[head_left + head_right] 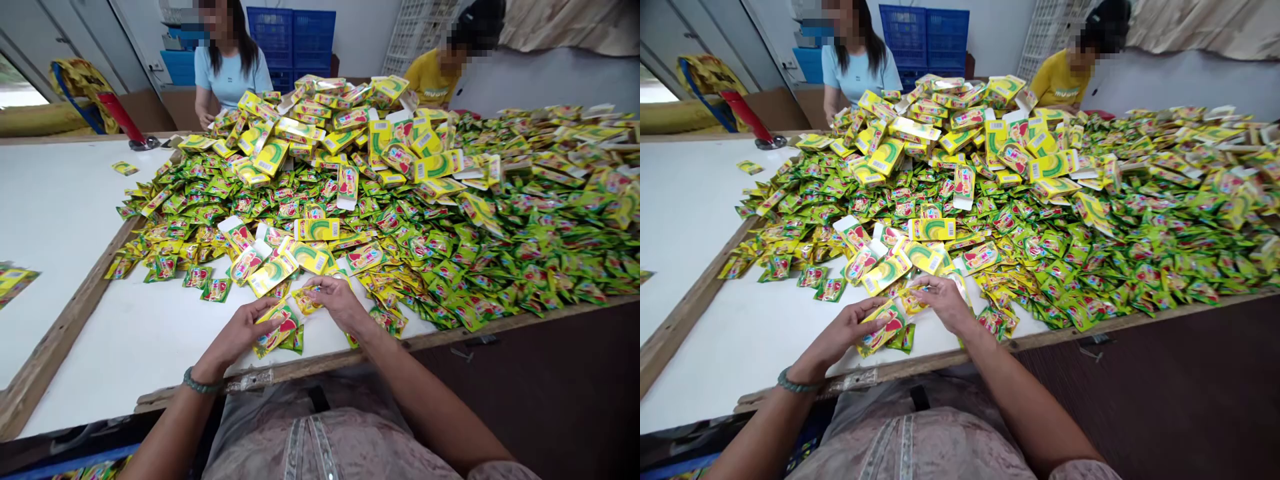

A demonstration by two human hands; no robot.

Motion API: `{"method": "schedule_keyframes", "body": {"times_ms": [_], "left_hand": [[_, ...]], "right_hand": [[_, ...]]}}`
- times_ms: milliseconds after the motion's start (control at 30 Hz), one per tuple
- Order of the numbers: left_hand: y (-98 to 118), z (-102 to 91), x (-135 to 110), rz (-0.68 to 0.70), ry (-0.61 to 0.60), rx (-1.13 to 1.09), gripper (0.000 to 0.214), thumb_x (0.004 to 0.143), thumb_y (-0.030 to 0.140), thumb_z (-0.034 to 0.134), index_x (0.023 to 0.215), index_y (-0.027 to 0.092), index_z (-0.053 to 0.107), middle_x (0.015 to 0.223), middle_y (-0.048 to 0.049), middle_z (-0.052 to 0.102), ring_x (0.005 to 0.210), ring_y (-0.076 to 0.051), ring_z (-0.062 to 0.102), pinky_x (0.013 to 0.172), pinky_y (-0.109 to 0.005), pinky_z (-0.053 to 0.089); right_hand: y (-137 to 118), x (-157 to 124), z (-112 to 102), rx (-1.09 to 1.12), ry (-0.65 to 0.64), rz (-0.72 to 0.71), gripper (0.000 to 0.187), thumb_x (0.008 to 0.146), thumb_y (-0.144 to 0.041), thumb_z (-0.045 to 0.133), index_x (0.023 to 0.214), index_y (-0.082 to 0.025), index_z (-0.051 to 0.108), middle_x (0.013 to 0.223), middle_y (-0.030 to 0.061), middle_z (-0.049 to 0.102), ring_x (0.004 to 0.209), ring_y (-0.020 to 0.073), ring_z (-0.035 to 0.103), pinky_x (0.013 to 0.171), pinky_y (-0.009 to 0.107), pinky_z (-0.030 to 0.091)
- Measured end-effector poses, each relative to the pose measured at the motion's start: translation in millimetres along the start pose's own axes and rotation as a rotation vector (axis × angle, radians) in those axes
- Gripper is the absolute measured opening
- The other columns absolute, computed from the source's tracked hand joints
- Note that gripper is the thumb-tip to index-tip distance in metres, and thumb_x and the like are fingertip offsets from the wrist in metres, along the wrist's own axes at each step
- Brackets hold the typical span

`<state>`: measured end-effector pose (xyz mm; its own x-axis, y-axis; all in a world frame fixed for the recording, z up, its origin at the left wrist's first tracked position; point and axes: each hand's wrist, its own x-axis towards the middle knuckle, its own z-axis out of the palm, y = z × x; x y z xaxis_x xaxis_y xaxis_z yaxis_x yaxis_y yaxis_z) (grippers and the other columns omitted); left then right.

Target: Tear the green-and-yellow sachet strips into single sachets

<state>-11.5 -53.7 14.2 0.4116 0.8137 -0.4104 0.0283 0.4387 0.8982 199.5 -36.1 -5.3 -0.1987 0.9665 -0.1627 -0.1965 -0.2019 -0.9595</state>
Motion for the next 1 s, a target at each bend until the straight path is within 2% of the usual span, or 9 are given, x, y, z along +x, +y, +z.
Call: {"method": "schedule_keyframes", "body": {"times_ms": [133,233,367,500,600,700,833,900,1000], "left_hand": [[-6,-1.6,1,-0.002,0.003,-0.198,0.045,0.069,0.024,0.073,0.112,0.021,0.059,0.099,-0.0030,0.072,0.079,-0.015,0.067,0.071,-0.024,0.052],[-10,-5.2,-1,0.003,-0.008,-0.276,0.043,0.071,0.021,0.073,0.112,0.019,0.060,0.097,-0.0038,0.072,0.079,-0.015,0.068,0.071,-0.023,0.053],[-11,-6.2,-4,0.004,-0.032,-0.274,0.041,0.072,0.020,0.071,0.112,0.017,0.060,0.101,-0.0052,0.071,0.082,-0.014,0.067,0.075,-0.023,0.052],[-8,-4.0,-5,0.004,-0.041,-0.247,0.045,0.073,0.021,0.070,0.117,0.019,0.059,0.105,-0.0051,0.070,0.085,-0.015,0.067,0.076,-0.022,0.052],[-7,-3.0,-3,0.004,-0.039,-0.249,0.047,0.074,0.021,0.070,0.120,0.019,0.057,0.107,-0.0059,0.070,0.085,-0.016,0.067,0.077,-0.023,0.052],[-9,-4.2,-2,-0.001,0.002,-0.299,0.050,0.072,0.020,0.071,0.119,0.018,0.057,0.103,-0.0064,0.071,0.081,-0.016,0.068,0.075,-0.024,0.053],[-11,-13.0,-5,-0.024,0.097,-0.345,0.053,0.069,0.017,0.074,0.119,0.018,0.057,0.101,-0.0056,0.072,0.075,-0.015,0.068,0.070,-0.023,0.054],[-9,-20.0,-9,-0.046,0.142,-0.340,0.054,0.067,0.017,0.075,0.118,0.019,0.057,0.102,-0.0050,0.071,0.076,-0.014,0.068,0.069,-0.021,0.054],[-6,-28.6,-14,-0.078,0.194,-0.310,0.059,0.065,0.016,0.076,0.120,0.019,0.056,0.099,-0.0049,0.072,0.071,-0.013,0.068,0.065,-0.020,0.054]], "right_hand": [[3,2,7,-0.271,0.041,-0.230,0.016,0.070,-0.031,0.069,0.081,-0.019,0.065,0.080,0.0007,0.062,0.076,0.0138,0.057,0.072,0.027,0.045],[4,2,6,-0.468,0.000,-0.343,0.008,0.073,-0.025,0.068,0.078,-0.019,0.066,0.079,0.0011,0.061,0.076,0.0137,0.055,0.071,0.027,0.043],[0,7,4,-0.532,-0.116,-0.312,0.007,0.072,-0.024,0.069,0.076,-0.018,0.068,0.076,0.0011,0.061,0.071,0.0131,0.055,0.066,0.025,0.041],[-3,13,6,-0.417,-0.259,-0.153,0.018,0.071,-0.033,0.069,0.079,-0.016,0.069,0.075,0.0011,0.063,0.067,0.0125,0.055,0.062,0.024,0.042],[-3,14,15,-0.496,-0.115,-0.120,0.019,0.071,-0.032,0.069,0.082,-0.015,0.068,0.068,-0.0012,0.060,0.058,0.0099,0.049,0.054,0.022,0.037],[-3,10,25,-0.687,0.000,-0.223,0.013,0.072,-0.025,0.068,0.082,-0.017,0.068,0.070,-0.0016,0.059,0.061,0.0097,0.049,0.057,0.021,0.036],[2,-1,23,-0.682,0.088,-0.214,0.030,0.081,-0.035,0.060,0.106,-0.020,0.059,0.078,-0.0013,0.060,0.063,0.0099,0.053,0.060,0.022,0.039],[8,-8,18,-0.751,0.167,-0.176,0.032,0.081,-0.038,0.060,0.106,-0.018,0.057,0.078,-0.0001,0.059,0.065,0.0113,0.053,0.063,0.024,0.041],[19,-21,18,-0.985,0.089,-0.153,0.030,0.074,-0.040,0.067,0.092,-0.017,0.062,0.082,0.0040,0.058,0.077,0.0158,0.053,0.071,0.028,0.041]]}}
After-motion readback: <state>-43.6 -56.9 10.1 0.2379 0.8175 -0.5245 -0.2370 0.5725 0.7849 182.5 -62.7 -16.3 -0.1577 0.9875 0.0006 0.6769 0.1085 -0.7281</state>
